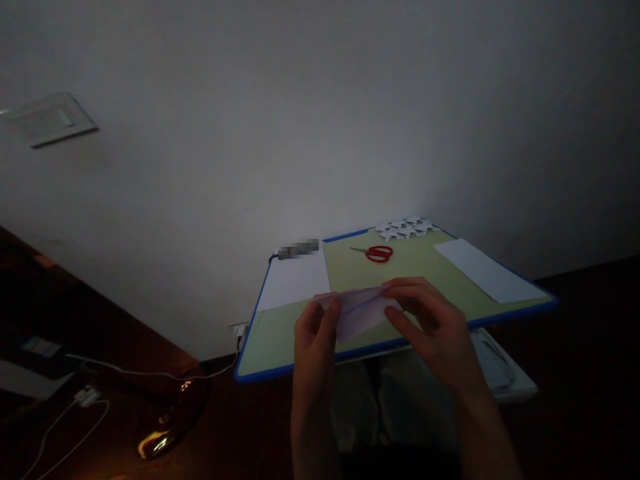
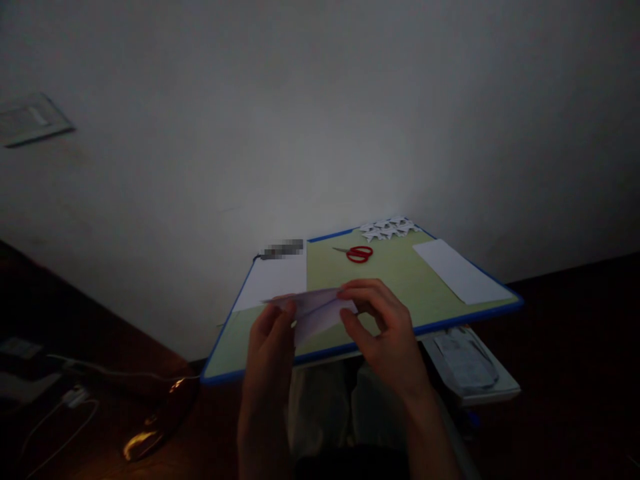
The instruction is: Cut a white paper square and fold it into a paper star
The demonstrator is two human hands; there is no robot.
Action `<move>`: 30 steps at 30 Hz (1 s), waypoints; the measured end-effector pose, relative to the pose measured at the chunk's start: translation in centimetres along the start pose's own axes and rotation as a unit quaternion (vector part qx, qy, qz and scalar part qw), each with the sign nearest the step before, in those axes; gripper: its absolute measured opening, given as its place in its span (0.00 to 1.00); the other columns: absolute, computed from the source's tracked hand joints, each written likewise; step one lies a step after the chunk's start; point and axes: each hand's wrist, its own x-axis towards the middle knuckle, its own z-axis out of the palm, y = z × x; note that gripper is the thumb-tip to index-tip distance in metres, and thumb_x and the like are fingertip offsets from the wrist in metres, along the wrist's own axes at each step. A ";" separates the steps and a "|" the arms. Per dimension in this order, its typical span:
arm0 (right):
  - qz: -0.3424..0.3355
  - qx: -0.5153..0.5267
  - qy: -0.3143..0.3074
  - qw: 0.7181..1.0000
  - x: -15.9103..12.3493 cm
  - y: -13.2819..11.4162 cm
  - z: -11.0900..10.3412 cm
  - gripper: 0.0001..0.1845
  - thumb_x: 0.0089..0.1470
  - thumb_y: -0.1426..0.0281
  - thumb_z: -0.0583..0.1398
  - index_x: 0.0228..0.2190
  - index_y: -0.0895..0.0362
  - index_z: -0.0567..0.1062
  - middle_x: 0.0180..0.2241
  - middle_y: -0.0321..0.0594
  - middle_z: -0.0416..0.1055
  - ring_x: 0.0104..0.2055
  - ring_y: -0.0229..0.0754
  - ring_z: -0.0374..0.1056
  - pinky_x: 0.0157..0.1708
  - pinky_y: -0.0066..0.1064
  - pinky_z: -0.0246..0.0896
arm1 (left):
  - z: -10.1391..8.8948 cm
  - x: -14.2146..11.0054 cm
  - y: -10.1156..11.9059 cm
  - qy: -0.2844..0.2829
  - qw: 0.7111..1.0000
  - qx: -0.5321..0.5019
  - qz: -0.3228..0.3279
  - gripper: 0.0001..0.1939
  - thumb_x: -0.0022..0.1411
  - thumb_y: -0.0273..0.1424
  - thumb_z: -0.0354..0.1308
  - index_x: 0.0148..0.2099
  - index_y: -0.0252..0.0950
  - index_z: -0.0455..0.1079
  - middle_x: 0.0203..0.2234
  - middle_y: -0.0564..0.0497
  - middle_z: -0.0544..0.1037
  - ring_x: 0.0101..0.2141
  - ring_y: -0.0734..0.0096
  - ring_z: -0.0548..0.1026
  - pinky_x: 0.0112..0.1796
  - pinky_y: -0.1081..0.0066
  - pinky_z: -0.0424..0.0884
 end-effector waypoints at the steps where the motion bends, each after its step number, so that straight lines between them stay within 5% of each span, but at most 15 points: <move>1: -0.003 -0.006 0.001 1.000 0.0 0.0 0.0 0.10 0.64 0.73 0.66 0.44 0.47 0.82 0.51 0.40 0.73 0.55 0.45 0.72 0.47 0.33 0.73 | 0.0 0.0 -0.1 0.006 1.000 -0.005 0.003 0.14 0.65 0.42 0.70 0.44 0.36 0.79 0.36 0.48 0.83 0.36 0.65 0.80 0.38 0.71 0.74; 7: -0.011 -0.018 0.023 0.999 0.1 0.3 0.1 0.13 0.63 0.74 0.65 0.46 0.46 0.81 0.54 0.41 0.69 0.57 0.45 0.70 0.48 0.32 0.73 | 0.2 0.5 -0.2 0.079 0.996 0.000 0.039 0.19 0.66 0.45 0.68 0.53 0.39 0.76 0.42 0.46 0.84 0.38 0.64 0.81 0.33 0.73 0.74; 14: -0.007 0.002 0.063 0.998 0.4 0.5 0.1 0.10 0.61 0.72 0.66 0.44 0.47 0.82 0.51 0.40 0.72 0.49 0.42 0.72 0.43 0.30 0.73 | 0.1 0.6 -0.1 0.088 0.993 0.036 0.067 0.24 0.67 0.43 0.67 0.61 0.40 0.73 0.44 0.44 0.85 0.37 0.63 0.83 0.34 0.72 0.77; 20: 0.025 0.084 0.110 0.990 0.6 0.2 0.2 0.11 0.58 0.69 0.68 0.44 0.48 0.82 0.48 0.40 0.74 0.43 0.42 0.72 0.42 0.32 0.72 | -0.1 0.5 -0.2 0.053 0.988 0.092 0.110 0.20 0.69 0.40 0.66 0.60 0.42 0.76 0.46 0.44 0.85 0.37 0.63 0.83 0.32 0.72 0.78; 26: 0.087 0.093 0.144 0.981 1.0 -0.1 0.6 0.18 0.58 0.63 0.69 0.51 0.48 0.80 0.47 0.42 0.79 0.36 0.42 0.73 0.32 0.33 0.71 | -0.1 0.5 -0.1 -0.053 0.975 0.139 0.168 0.13 0.73 0.33 0.60 0.55 0.46 0.82 0.54 0.46 0.83 0.49 0.57 0.82 0.36 0.69 0.81; 30: 0.123 0.109 0.129 0.978 0.8 0.5 1.5 0.32 0.57 0.54 0.69 0.60 0.49 0.73 0.57 0.47 0.77 0.39 0.45 0.76 0.34 0.36 0.74 | 0.1 0.5 -0.2 -0.098 0.941 0.200 0.256 0.21 0.74 0.24 0.54 0.61 0.50 0.79 0.59 0.48 0.80 0.57 0.57 0.78 0.51 0.59 0.79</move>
